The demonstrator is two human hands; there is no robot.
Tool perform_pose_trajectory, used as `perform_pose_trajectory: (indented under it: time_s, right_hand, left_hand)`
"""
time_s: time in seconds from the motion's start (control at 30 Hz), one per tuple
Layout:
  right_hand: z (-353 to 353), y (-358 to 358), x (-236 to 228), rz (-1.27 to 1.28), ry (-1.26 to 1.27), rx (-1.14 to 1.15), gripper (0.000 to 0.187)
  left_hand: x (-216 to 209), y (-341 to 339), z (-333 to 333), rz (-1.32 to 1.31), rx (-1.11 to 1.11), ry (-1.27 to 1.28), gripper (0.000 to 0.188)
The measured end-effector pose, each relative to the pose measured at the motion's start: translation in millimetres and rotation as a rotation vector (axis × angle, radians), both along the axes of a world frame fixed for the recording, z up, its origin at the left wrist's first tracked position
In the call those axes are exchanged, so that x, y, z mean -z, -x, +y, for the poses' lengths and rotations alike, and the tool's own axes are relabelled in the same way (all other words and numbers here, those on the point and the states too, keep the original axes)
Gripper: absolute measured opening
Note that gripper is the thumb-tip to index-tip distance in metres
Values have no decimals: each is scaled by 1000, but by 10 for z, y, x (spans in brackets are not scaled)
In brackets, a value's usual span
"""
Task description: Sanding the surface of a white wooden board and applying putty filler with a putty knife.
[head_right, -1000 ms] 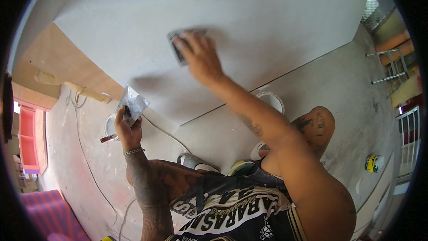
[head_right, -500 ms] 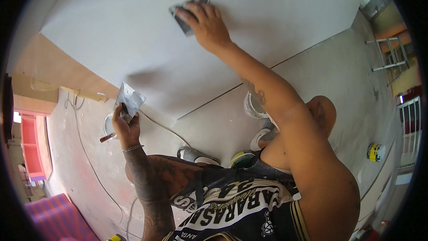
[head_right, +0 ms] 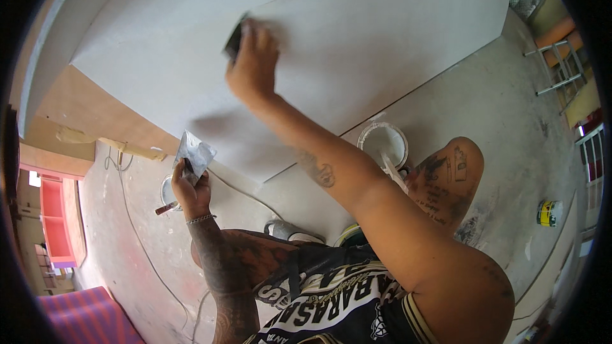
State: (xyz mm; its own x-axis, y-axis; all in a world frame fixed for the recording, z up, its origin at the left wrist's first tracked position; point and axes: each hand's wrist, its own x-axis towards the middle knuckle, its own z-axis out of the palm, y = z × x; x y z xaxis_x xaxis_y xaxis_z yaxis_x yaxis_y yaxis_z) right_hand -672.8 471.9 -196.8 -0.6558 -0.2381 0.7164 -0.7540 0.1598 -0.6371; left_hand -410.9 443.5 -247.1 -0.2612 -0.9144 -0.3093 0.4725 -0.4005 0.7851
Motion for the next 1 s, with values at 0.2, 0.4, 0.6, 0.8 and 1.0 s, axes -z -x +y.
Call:
perform_pose_trajectory:
  time_s: [0.2,0.4,0.6,0.8,1.0]
  right_hand:
    - [274,61,112,105,-25,-170,59]
    - [208,674,-31,-163,112,67,56]
    - [-174,-338,-319,-183,6,-10,75]
    - [-58,-393,-142,-49,32,-192,61]
    - [53,241,-54,-203,140,-8,63]
  left_hand:
    - [101,-93,-96,-30,27,27,19]
    - [-7,-61,-47,4,42,16,19]
    - [-37,29,19,-24,-4,10,18]
    - [1,-74,6,-13,-5,-2,17]
    - [-66,-42,33,-14,8,-11,15]
